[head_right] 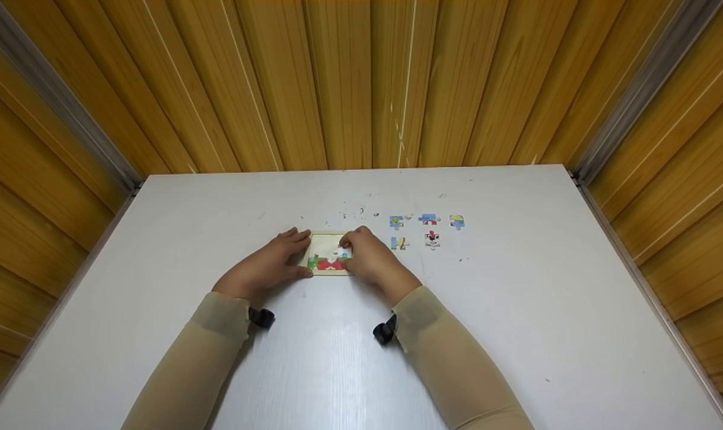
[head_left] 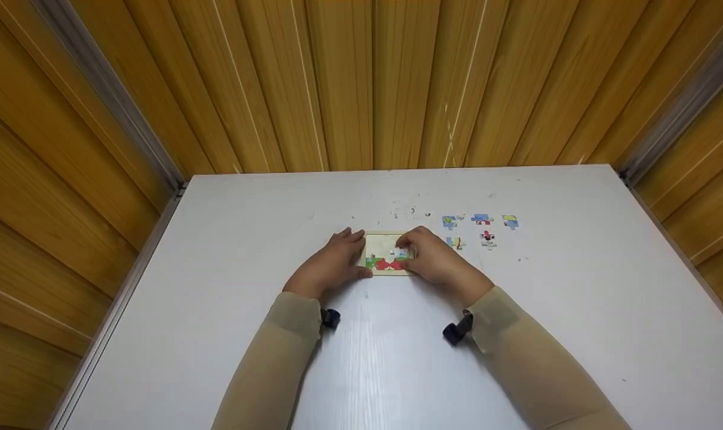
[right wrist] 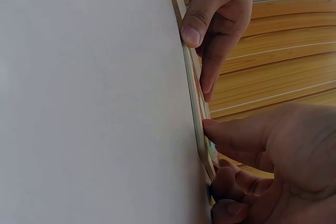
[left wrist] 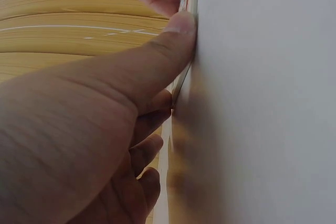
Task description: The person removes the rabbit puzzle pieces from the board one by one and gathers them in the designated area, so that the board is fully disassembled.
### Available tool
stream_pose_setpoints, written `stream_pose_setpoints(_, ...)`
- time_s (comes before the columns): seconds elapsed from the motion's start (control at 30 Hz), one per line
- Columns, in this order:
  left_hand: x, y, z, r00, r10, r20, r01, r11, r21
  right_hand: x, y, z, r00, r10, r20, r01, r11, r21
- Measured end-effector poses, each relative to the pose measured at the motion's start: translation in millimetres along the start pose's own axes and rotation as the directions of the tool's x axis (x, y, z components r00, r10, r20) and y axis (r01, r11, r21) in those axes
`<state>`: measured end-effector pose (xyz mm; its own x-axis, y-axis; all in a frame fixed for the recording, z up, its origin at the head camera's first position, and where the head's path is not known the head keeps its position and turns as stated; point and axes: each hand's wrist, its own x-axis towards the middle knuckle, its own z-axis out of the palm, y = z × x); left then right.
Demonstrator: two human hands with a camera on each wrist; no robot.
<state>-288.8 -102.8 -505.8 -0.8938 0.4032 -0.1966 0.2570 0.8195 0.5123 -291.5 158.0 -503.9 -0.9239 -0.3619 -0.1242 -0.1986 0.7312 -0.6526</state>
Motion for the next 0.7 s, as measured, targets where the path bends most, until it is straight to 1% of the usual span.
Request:
stream_pose_setpoints(0.27, 0.4, 0.5, 0.8, 1.0, 0.012, -0.005, -0.012, 1.0, -0.003, 0.0, 1.1, 0.8, 1.0, -0.009, -0.025, 0.009, 1.0, 0.011)
stream_pose_setpoints(0.5, 1.8, 1.1, 1.2, 1.0, 0.008, -0.003, -0.008, 1.0, 0.0, 1.6, 2.5, -1.2, 1.0, -0.011, -0.022, 0.01, 1.0, -0.007)
stream_pose_setpoints(0.7, 0.6, 0.3, 0.3, 1.0, 0.01, -0.006, -0.01, 1.0, -0.001, 1.9, 0.3, -2.1, 1.0, -0.009, -0.025, 0.009, 1.0, 0.002)
